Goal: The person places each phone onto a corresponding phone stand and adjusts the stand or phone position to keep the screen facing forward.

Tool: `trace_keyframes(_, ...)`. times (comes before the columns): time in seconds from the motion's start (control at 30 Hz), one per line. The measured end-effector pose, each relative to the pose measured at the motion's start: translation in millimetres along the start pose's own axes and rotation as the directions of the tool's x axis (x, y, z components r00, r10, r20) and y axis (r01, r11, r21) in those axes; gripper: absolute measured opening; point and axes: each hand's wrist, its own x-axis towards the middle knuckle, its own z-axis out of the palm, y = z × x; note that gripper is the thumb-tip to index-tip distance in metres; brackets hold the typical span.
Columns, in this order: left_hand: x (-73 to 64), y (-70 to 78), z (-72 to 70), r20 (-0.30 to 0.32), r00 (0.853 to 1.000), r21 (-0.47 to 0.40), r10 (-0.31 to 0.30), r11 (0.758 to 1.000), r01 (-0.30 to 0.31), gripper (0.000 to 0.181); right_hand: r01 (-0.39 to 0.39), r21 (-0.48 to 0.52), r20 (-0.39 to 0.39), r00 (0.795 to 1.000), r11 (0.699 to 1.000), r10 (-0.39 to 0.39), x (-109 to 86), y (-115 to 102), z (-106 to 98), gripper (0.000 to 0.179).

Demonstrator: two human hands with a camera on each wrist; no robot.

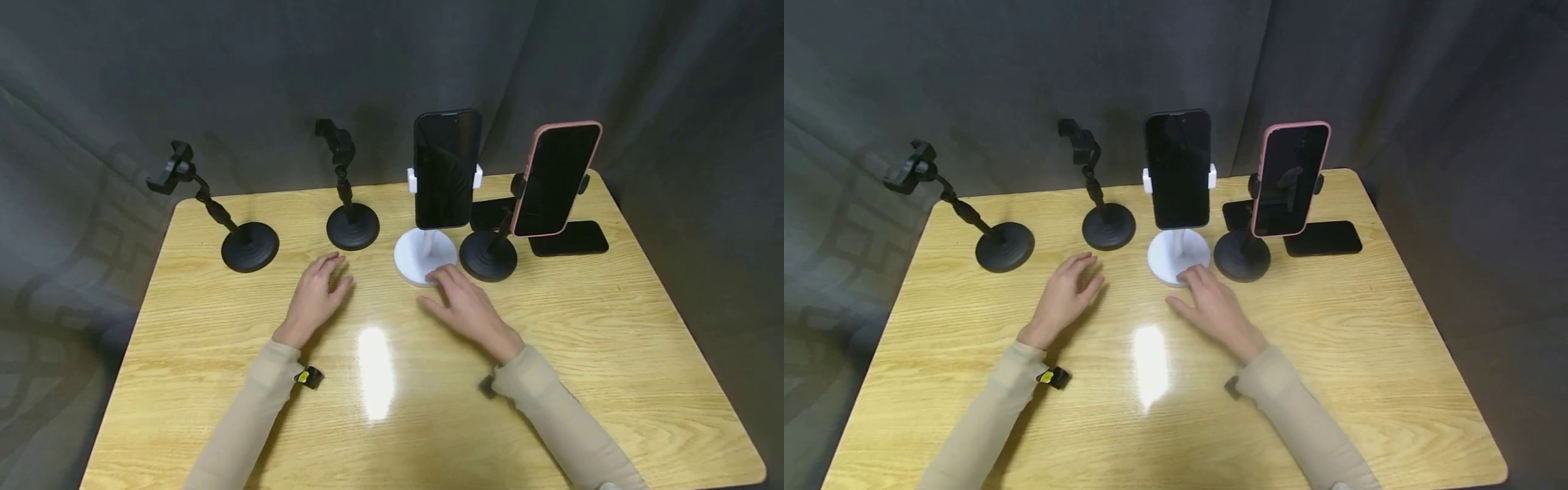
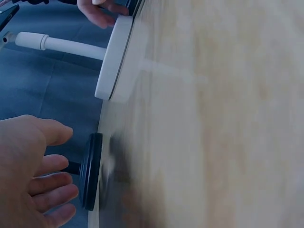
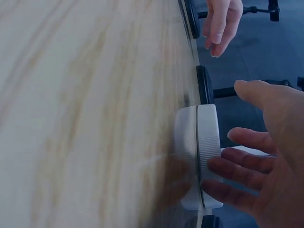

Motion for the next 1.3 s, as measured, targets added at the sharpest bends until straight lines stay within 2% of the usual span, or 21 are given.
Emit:
trace_keyframes(0.33,19.8,-8.1,-12.0,0.126,0.991,0.079,-0.034,0.997,0.025,0.059,-0.004,0.021,0.030,1.000,1.000,0.003,-1.9,-1.7,-4.3,0.044)
trace_keyframes(0.6,41.3,-18.4,-17.6,0.237,0.963,0.093,-0.125,0.990,0.106,0.073,0.001,0.034,0.051,0.999,0.999,-0.003,-1.6,-0.9,-3.9,0.043)
trace_keyframes(0.73,52.9,-22.7,-18.5,0.269,0.953,0.107,-0.143,0.987,0.118,0.078,0.003,0.032,0.060,0.998,0.999,-0.005,-1.5,-1.5,-4.2,0.043)
trace_keyframes(0.9,64.6,-28.7,-16.0,0.290,0.947,0.115,-0.136,0.988,0.107,0.082,-0.001,0.029,0.069,0.998,1.000,-0.001,-1.1,-1.7,-4.0,0.043)
trace_keyframes(1.1,71.9,-36.7,-10.7,0.296,0.947,0.142,-0.125,0.986,0.086,0.083,-0.003,0.037,0.070,0.998,0.999,0.000,-1.2,-1.7,-4.3,0.042)
trace_keyframes(1.3,74.4,-37.9,-8.1,0.340,0.933,0.205,-0.121,0.977,0.053,0.080,0.006,0.051,0.072,0.997,0.999,-0.010,-2.4,-1.2,-2.7,0.042)
